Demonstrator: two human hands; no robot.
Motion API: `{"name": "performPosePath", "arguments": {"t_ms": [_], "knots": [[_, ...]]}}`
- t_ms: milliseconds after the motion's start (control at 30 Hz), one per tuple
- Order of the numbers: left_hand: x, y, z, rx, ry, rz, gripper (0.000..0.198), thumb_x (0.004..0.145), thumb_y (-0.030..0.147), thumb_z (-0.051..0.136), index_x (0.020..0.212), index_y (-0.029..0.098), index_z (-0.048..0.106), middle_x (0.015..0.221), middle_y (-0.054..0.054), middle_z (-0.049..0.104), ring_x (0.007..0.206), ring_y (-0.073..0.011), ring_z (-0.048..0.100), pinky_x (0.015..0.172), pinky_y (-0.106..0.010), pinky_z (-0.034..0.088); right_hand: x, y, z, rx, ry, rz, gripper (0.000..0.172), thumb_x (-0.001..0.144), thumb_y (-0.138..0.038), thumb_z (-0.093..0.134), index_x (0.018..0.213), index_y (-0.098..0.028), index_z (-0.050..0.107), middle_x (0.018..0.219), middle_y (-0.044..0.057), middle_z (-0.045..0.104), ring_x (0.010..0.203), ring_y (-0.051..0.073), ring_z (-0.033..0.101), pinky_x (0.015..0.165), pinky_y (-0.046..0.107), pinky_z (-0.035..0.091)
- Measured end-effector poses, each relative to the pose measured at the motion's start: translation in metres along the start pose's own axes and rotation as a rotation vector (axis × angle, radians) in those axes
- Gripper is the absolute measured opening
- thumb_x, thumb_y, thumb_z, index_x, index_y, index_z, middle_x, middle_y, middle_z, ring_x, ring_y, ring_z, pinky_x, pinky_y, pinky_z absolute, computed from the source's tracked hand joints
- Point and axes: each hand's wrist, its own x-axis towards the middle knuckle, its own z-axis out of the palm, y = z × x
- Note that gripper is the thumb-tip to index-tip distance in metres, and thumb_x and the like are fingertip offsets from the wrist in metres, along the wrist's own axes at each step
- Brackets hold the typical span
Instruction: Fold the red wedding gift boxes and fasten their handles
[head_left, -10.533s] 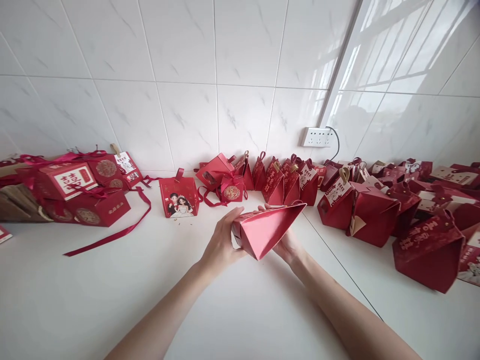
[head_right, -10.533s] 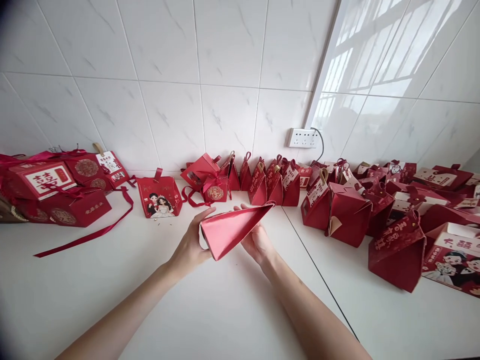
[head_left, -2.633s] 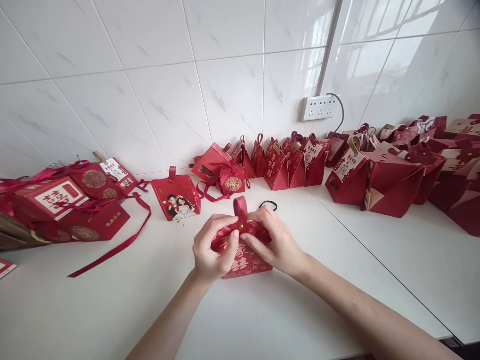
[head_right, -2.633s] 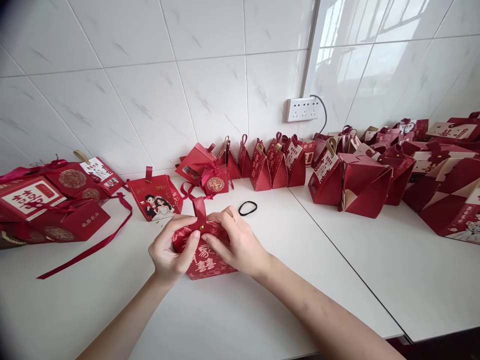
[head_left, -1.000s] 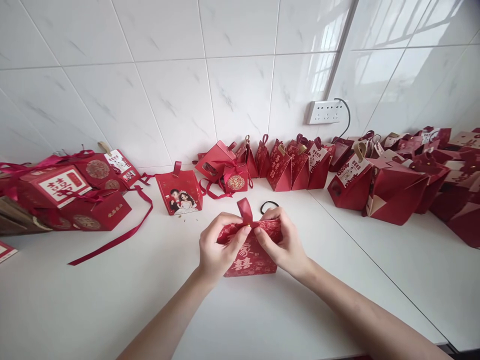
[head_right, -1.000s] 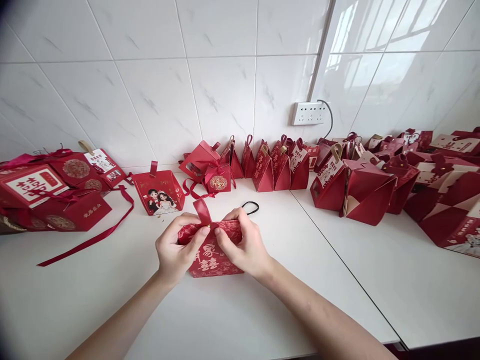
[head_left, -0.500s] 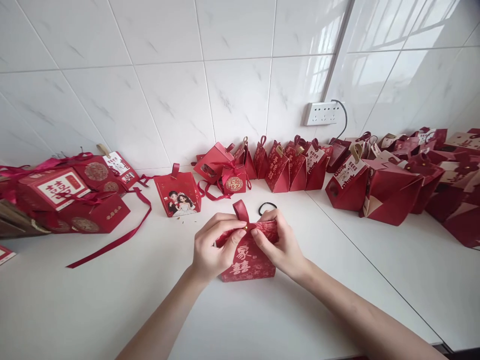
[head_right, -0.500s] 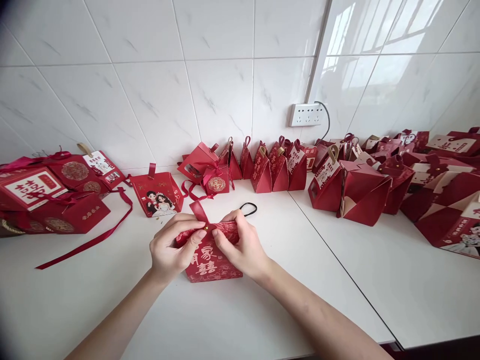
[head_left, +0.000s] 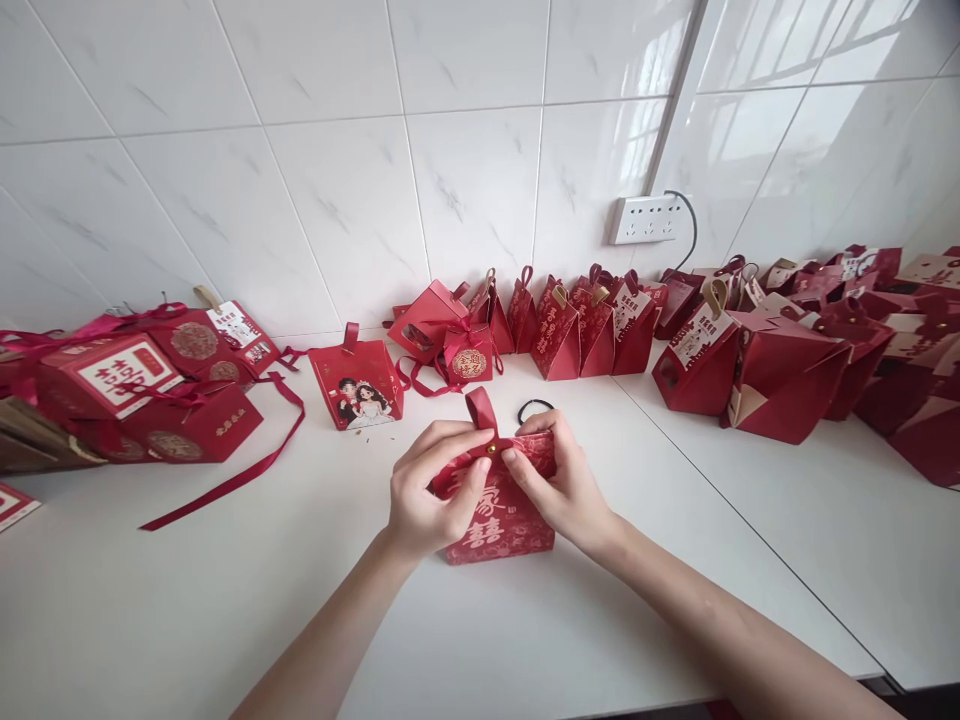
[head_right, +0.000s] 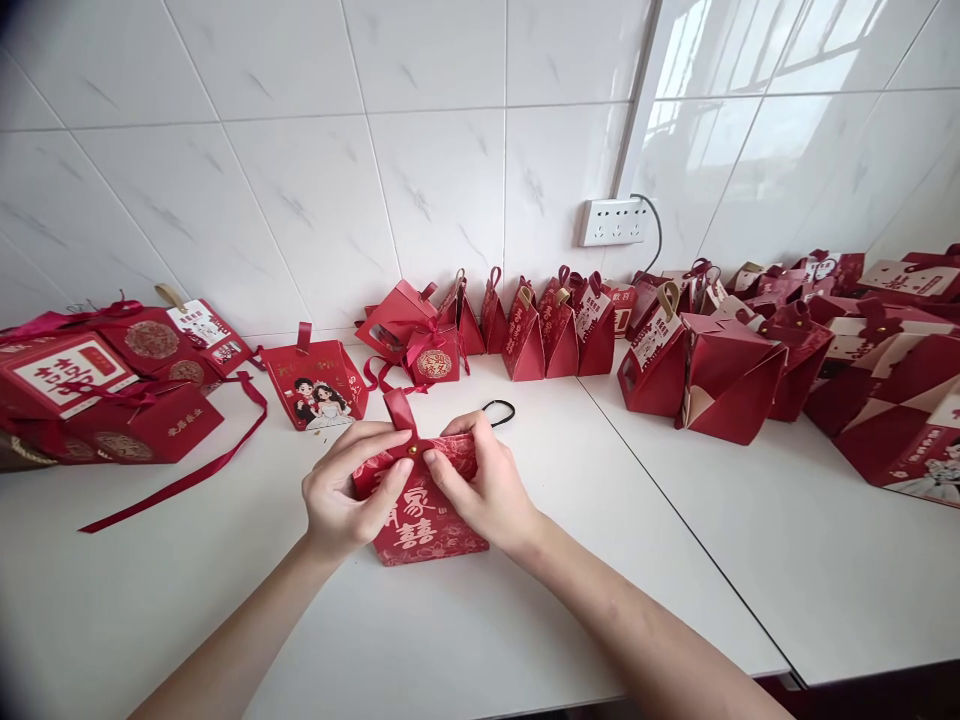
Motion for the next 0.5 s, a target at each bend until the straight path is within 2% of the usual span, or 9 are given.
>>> {"name": "performPosePath", "arguments": {"t_ms": [67, 133, 200, 267, 300, 333, 400, 433, 500], "knots": [[-0.002, 0.0, 0.003, 0.06, 0.05, -0.013, 0.032, 0.081, 0.005, 0.059, 0.108, 0.02, 0.065, 0.094, -0.002, 0.065, 0.082, -0.012, 0.065, 0.072, -0.022, 0.056, -0.001, 0.003, 0.003, -0.094, 0.133, -0.083, 0.028, 0.087, -0.028, 0.058, 0.109, -0.024, 0.041, 0.099, 0.006, 0.053, 0.091, 0.02, 0.058, 0.077, 0.036, 0.052], [-0.004, -0.001, 0.006, 0.149, 0.143, -0.021, 0.037, 0.082, 0.003, 0.058, 0.113, 0.022, 0.064, 0.096, -0.003, 0.065, 0.086, -0.0125, 0.065, 0.075, -0.022, 0.056, -0.002, 0.005, 0.004, -0.191, 0.203, -0.189, 0.04, 0.086, -0.024, 0.06, 0.119, -0.024, 0.039, 0.114, 0.011, 0.047, 0.113, 0.025, 0.051, 0.092, 0.044, 0.049], [-0.007, -0.001, 0.008, 0.155, 0.162, -0.007, 0.04, 0.085, 0.006, 0.055, 0.121, 0.022, 0.06, 0.104, -0.006, 0.064, 0.095, -0.0153, 0.065, 0.079, -0.025, 0.056, -0.002, 0.006, 0.002, -0.239, 0.09, -0.255, 0.049, 0.084, -0.027, 0.063, 0.127, -0.025, 0.039, 0.13, 0.015, 0.039, 0.129, 0.028, 0.04, 0.101, 0.049, 0.043], [-0.011, -0.002, 0.007, -0.004, 0.046, -0.013, 0.046, 0.09, 0.017, 0.051, 0.136, 0.02, 0.046, 0.119, -0.012, 0.061, 0.11, -0.0218, 0.062, 0.088, -0.032, 0.056, -0.001, 0.006, 0.0, -0.202, -0.085, -0.243, 0.066, 0.081, -0.04, 0.067, 0.136, -0.024, 0.035, 0.142, 0.017, 0.032, 0.137, 0.032, 0.031, 0.105, 0.051, 0.04], [-0.012, -0.002, 0.007, -0.121, -0.04, -0.036, 0.053, 0.092, 0.024, 0.048, 0.143, 0.018, 0.036, 0.125, -0.016, 0.059, 0.116, -0.0251, 0.059, 0.092, -0.037, 0.054, 0.0, 0.005, -0.002, -0.148, -0.148, -0.216, 0.074, 0.078, -0.047, 0.068, 0.139, -0.023, 0.033, 0.143, 0.017, 0.033, 0.137, 0.034, 0.031, 0.104, 0.052, 0.041], [-0.013, -0.002, 0.005, -0.234, -0.12, -0.066, 0.059, 0.093, 0.031, 0.045, 0.147, 0.016, 0.026, 0.128, -0.018, 0.058, 0.12, -0.0275, 0.057, 0.096, -0.041, 0.053, 0.0, 0.005, -0.003, -0.074, -0.189, -0.17, 0.074, 0.078, -0.051, 0.066, 0.139, -0.022, 0.035, 0.14, 0.017, 0.039, 0.134, 0.034, 0.036, 0.102, 0.05, 0.043], [-0.013, -0.002, 0.004, -0.368, -0.211, -0.108, 0.062, 0.094, 0.035, 0.042, 0.148, 0.014, 0.019, 0.126, -0.019, 0.06, 0.119, -0.0282, 0.058, 0.097, -0.044, 0.052, 0.002, 0.004, -0.004, 0.094, -0.231, -0.018, 0.052, 0.086, -0.052, 0.056, 0.127, -0.021, 0.049, 0.119, 0.013, 0.058, 0.112, 0.029, 0.056, 0.089, 0.043, 0.051], [-0.013, -0.001, 0.003, -0.369, -0.214, -0.106, 0.057, 0.094, 0.032, 0.042, 0.146, 0.015, 0.024, 0.123, -0.018, 0.063, 0.116, -0.027, 0.06, 0.096, -0.043, 0.053, 0.003, 0.003, -0.005, 0.172, -0.236, 0.067, 0.04, 0.091, -0.05, 0.05, 0.117, -0.02, 0.056, 0.107, 0.01, 0.063, 0.098, 0.025, 0.061, 0.081, 0.039, 0.053], [-0.01, -0.001, 0.003, -0.242, -0.146, -0.042, 0.042, 0.092, 0.02, 0.045, 0.133, 0.017, 0.043, 0.114, -0.014, 0.066, 0.113, -0.0244, 0.061, 0.093, -0.04, 0.054, 0.004, 0.0, -0.007, 0.279, -0.207, 0.198, 0.033, 0.095, -0.046, 0.042, 0.101, -0.019, 0.062, 0.093, 0.007, 0.064, 0.079, 0.019, 0.062, 0.068, 0.032, 0.052]]}}
